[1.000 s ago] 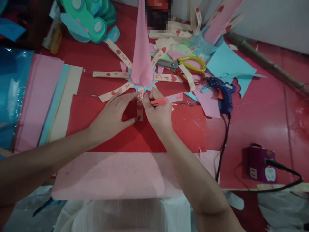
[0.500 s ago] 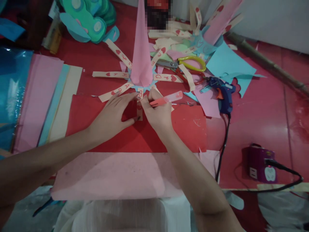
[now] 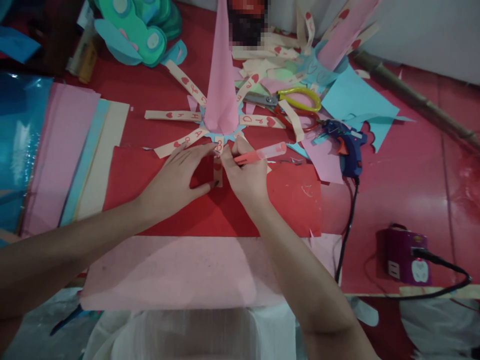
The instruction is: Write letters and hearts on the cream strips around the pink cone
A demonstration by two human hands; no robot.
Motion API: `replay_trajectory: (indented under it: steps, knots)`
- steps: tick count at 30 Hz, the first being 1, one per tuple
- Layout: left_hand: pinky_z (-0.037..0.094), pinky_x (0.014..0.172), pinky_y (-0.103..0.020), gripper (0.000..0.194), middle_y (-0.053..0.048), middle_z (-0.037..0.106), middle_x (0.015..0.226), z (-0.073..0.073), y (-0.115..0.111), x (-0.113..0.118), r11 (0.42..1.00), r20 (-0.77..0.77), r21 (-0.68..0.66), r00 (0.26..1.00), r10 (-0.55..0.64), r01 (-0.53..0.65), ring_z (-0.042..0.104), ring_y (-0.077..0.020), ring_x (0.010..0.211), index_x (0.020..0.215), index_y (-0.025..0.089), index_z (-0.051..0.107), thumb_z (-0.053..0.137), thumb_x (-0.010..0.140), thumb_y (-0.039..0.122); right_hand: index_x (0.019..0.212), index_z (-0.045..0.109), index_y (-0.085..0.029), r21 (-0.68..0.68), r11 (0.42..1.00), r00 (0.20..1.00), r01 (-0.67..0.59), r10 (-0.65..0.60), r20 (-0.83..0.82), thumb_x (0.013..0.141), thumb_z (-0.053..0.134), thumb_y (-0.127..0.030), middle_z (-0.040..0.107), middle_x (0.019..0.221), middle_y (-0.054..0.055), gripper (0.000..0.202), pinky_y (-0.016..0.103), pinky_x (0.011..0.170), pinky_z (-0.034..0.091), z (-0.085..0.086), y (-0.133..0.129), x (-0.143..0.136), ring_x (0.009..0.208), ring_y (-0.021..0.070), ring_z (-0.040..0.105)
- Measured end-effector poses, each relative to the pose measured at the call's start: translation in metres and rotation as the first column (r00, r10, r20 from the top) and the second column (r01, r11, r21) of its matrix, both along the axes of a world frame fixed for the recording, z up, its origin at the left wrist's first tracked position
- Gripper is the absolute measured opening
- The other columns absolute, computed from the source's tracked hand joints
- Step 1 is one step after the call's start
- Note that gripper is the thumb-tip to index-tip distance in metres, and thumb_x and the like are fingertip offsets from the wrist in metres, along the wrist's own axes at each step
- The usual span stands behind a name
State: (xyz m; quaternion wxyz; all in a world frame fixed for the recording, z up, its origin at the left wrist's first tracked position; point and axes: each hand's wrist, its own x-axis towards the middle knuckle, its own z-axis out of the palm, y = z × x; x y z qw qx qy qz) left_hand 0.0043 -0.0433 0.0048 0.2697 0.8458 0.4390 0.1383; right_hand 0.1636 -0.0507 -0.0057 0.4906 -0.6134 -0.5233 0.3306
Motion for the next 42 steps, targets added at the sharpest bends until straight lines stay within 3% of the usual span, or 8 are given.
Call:
replay_trajectory:
  steps: [17, 24, 30, 34, 37, 42]
  knots:
    - [0.027, 0.120, -0.047, 0.064, -0.007, 0.053, 0.141, -0.0012, -0.0002, -0.0004, 1.000, 0.013, 0.008, 1.000, -0.007, 0.007, 0.045, -0.0252, 0.135, 0.141, 0.016, 0.038, 0.063, 0.082, 0.016, 0.056, 0.030, -0.023, -0.017, 1.000, 1.000, -0.009, 0.009, 0.018, 0.083, 0.056, -0.024, 0.029, 0.051, -0.008, 0.037, 0.024, 0.048, 0.028, 0.0014, -0.0003, 0.0008, 0.049, 0.0073, 0.032]
    - [0.026, 0.120, -0.049, 0.064, -0.007, 0.052, 0.143, -0.0015, -0.0002, -0.0004, 1.000, -0.004, -0.002, 1.000, -0.003, 0.003, 0.044, -0.0263, 0.136, 0.141, 0.018, 0.038, 0.062, 0.081, 0.015, 0.055, 0.026, -0.022, 0.101, 0.995, 0.997, -0.011, 0.004, 0.072, 0.080, 0.056, -0.018, 0.026, 0.053, -0.008, 0.039, 0.025, 0.052, 0.031, -0.0017, 0.0014, 0.0002, 0.050, 0.0074, 0.026]
    - [0.026, 0.120, -0.049, 0.065, -0.006, 0.053, 0.142, -0.0016, -0.0001, -0.0007, 1.000, 0.012, -0.005, 1.000, -0.003, 0.003, 0.044, -0.0260, 0.136, 0.141, 0.019, 0.037, 0.062, 0.081, 0.015, 0.055, 0.027, -0.023, 0.083, 0.997, 0.999, 0.012, -0.016, 0.051, 0.079, 0.058, -0.019, 0.026, 0.052, -0.008, 0.040, 0.024, 0.049, 0.031, -0.0015, 0.0008, -0.0011, 0.049, 0.0074, 0.027]
    - [0.027, 0.119, -0.049, 0.062, -0.006, 0.053, 0.141, -0.0009, -0.0004, -0.0012, 1.000, 0.014, -0.006, 1.000, -0.001, 0.001, 0.045, -0.0258, 0.135, 0.140, 0.020, 0.038, 0.062, 0.083, 0.017, 0.056, 0.031, -0.023, 0.019, 0.998, 0.987, 0.060, -0.056, -0.151, 0.081, 0.058, -0.022, 0.029, 0.045, -0.010, 0.037, 0.022, 0.040, 0.026, -0.0023, 0.0036, 0.0026, 0.040, 0.0051, 0.028]
    - [0.028, 0.119, -0.046, 0.062, -0.008, 0.052, 0.143, -0.0003, -0.0008, -0.0012, 1.000, 0.009, 0.008, 1.000, 0.003, -0.003, 0.043, -0.0255, 0.136, 0.140, 0.017, 0.038, 0.064, 0.085, 0.021, 0.057, 0.030, -0.024, -0.017, 0.993, 0.928, 0.116, -0.114, -0.354, 0.083, 0.058, -0.028, 0.028, 0.038, -0.013, 0.039, 0.021, 0.034, 0.020, -0.0025, 0.0073, 0.0060, 0.031, 0.0039, 0.024]
    - [0.029, 0.118, -0.046, 0.061, -0.007, 0.052, 0.142, -0.0004, -0.0010, -0.0010, 1.000, 0.007, 0.006, 1.000, 0.010, -0.010, 0.044, -0.0254, 0.136, 0.140, 0.018, 0.039, 0.064, 0.084, 0.020, 0.057, 0.030, -0.023, -0.024, 0.993, 0.925, 0.113, -0.113, -0.363, 0.081, 0.065, -0.040, 0.029, 0.035, -0.014, 0.045, 0.020, 0.033, 0.020, -0.0034, 0.0093, 0.0061, 0.028, 0.0030, 0.027]
